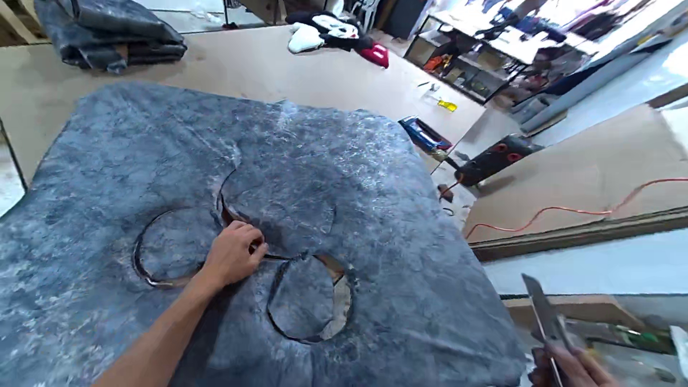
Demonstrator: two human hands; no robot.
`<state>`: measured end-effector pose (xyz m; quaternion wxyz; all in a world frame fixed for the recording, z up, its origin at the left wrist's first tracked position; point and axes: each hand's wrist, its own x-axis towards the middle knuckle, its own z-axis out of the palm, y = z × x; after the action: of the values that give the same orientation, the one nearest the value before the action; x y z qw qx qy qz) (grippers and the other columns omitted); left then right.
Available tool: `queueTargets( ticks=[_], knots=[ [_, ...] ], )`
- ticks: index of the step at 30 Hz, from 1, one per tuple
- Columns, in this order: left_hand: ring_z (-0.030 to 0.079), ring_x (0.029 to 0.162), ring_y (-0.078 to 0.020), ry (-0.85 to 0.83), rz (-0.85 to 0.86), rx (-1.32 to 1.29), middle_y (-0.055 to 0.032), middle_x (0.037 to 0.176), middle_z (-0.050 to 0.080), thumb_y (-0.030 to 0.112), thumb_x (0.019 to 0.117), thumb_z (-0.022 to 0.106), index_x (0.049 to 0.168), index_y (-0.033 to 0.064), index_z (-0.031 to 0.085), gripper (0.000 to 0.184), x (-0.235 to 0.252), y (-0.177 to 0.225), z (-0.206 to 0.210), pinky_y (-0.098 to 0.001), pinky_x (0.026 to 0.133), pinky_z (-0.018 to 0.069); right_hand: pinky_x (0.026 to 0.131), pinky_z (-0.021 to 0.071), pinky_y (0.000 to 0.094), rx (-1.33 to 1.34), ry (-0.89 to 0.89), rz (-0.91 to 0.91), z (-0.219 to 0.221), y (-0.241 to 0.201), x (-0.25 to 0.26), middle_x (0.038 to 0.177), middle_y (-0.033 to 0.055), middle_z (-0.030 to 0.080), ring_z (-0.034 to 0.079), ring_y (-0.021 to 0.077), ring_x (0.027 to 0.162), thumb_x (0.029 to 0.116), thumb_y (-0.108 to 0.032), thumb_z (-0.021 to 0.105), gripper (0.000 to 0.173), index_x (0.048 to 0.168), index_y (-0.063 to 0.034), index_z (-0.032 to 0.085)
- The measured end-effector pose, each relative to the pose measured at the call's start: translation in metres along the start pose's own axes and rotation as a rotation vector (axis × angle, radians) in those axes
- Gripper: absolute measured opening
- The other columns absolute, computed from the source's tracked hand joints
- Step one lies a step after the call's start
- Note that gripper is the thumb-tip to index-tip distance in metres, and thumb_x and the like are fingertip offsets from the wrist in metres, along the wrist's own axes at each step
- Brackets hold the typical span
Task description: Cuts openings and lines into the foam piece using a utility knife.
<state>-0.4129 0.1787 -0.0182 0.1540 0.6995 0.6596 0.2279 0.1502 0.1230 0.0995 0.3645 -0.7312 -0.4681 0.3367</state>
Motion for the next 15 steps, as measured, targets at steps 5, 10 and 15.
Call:
queueTargets(
  ticks=[5,10,15],
  knots=[
    [0.053,0.137,-0.0251,0.157,-0.033,0.051,-0.0039,0.137,0.066,0.024,0.095,0.061,0.11,0.0176,0.078,0.023,0.008,0.058,0.028,-0.0624,0.118,0.0322,0.05,0.0584,0.031,0.174,-0.242,-0.078,0.026,0.013,0.088,0.072,-0.0071,0.061,0.063,0.0097,0.054,0.1097,-0.021,0.036,0.028,0.127,-0.0038,0.051],
    [0.009,0.16,-0.0156,-0.308,0.037,0.045,0.0049,0.172,0.022,0.047,0.1101,0.023,0.16,0.0275,0.038,0.056,0.063,0.114,0.08,-0.0584,0.128,0.0034,0.045,0.057,0.0312,0.215,-0.439,-0.119,0.063,-0.004,0.118,0.066,-0.0054,0.06,0.06,0.0101,0.049,0.1103,-0.022,0.035,0.032,0.123,-0.0018,0.056],
    [-0.007,0.16,-0.0141,-0.529,0.045,0.18,0.0051,0.175,0.003,0.051,0.1092,0.01,0.167,0.0237,0.016,0.064,0.069,0.103,0.085,-0.0588,0.127,-0.007,0.045,0.0563,0.0284,0.278,-0.561,-0.17,0.08,-0.011,0.112,0.068,-0.0048,0.06,0.059,0.0086,0.049,0.1069,-0.014,0.038,0.028,0.124,0.0029,0.053]
  ],
)
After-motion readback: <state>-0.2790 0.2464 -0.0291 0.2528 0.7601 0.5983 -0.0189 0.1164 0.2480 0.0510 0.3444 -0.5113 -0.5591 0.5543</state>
